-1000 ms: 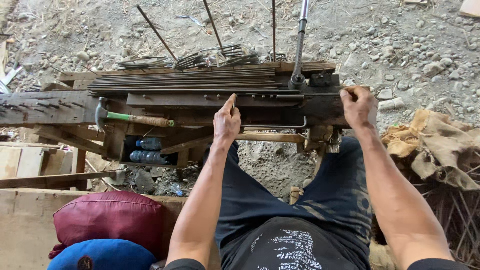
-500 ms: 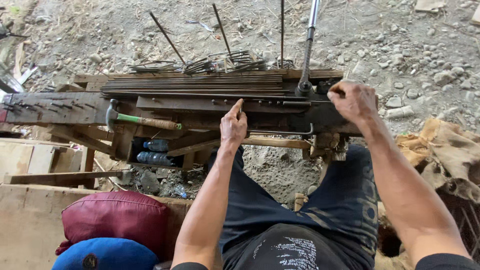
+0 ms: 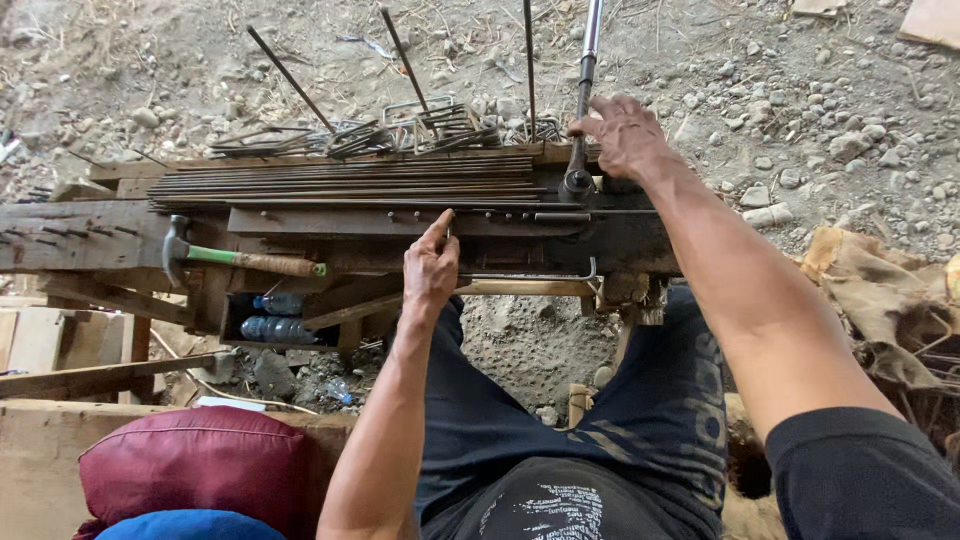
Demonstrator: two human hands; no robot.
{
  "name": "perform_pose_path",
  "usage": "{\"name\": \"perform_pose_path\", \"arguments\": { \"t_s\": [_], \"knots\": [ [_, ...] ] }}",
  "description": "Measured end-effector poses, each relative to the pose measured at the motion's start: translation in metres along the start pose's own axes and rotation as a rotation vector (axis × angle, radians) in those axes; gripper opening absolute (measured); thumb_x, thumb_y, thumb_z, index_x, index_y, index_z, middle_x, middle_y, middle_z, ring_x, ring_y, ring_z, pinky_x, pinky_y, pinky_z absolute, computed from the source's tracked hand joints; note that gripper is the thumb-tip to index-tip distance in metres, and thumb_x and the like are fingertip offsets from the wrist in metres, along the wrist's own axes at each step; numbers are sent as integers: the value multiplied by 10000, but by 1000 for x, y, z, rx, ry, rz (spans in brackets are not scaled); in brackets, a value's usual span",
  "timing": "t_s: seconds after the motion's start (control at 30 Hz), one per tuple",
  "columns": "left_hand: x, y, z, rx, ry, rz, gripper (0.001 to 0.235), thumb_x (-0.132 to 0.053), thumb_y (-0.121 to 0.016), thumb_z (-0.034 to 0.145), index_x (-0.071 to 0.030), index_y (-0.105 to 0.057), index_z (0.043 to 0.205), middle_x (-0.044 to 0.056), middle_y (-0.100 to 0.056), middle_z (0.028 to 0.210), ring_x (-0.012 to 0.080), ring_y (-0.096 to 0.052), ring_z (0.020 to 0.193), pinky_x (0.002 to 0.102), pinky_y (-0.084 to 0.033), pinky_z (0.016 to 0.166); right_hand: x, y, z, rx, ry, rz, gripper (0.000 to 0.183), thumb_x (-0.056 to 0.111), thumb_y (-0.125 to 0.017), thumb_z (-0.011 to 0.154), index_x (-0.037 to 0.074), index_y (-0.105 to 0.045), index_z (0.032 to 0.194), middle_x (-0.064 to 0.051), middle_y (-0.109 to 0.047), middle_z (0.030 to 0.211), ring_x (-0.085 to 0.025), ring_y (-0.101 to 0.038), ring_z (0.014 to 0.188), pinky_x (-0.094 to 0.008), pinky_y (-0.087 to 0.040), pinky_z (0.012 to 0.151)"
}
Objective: The person uses a manual metal bending machine to bend thin metal rods into rectangular shapes. They insert the rods into the machine, rotate a crank handle to bend the metal, and occasionally use a hammer to adjust the pieces.
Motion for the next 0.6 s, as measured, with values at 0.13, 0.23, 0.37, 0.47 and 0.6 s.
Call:
{"name": "perform_pose_path", "arguments": {
  "t_s": [0.13, 0.23, 0.37, 0.47, 0.6],
  "knots": [
    [-1, -2, -3, 19, -7, -30, 488, -198, -535, 937, -211, -598, 1421, -49, -384, 578, 104, -250, 498, 357, -293, 491, -18, -13, 36, -116, 164, -198, 667, -9, -529, 876, 360, -458, 1427, 25, -213, 1667, -337, -196, 1478, -517, -193, 1148],
    [6, -4, 4, -17, -60, -20, 476, -191, -543, 931, -197, -610, 1403, -45, -364, 608, 116, -272, 531, 343, -324, 532, -28, -19, 50, -151, 197, 443, 559, 196, -564, 956, 249, -361, 1475, -29, -397, 1588, -212, -475, 1168, -315, -339, 785],
    [-4, -1, -3, 8, -54, -26, 479, -196, -541, 949, -191, -586, 1426, -47, -354, 596, 116, -257, 524, 377, -298, 526, -21, 4, 10, -161, 156, 969, 780, 445, -573, 959, 94, -219, 1559, -100, -455, 1548, -153, -654, 1077, -219, -494, 807],
    [-5, -2, -3, 14, -60, -26, 483, -175, -529, 953, -158, -580, 1432, -49, -432, 602, 96, -265, 485, 338, -302, 476, -28, -11, 11, 106, 78, 1523, 256, 443, -584, 913, 333, -499, 1128, 167, -534, 1287, -109, -514, 1381, -299, -370, 1113],
    [1, -4, 0, 37, -29, -25, 475, -184, -541, 959, -159, -577, 1433, -36, -573, 679, 93, -261, 480, 348, -317, 470, -68, -18, 46, -325, 365, -216, 191, 118, -565, 943, 219, -614, 1097, 14, -612, 1425, -219, -515, 1340, -397, -289, 1145]
  ]
}}
Point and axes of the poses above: each hand's wrist, its own z-axis towards the middle knuckle, its own y-axis out of the back of the hand, x = y × z, the point moved 7 cm from there along z, towards the middle knuckle
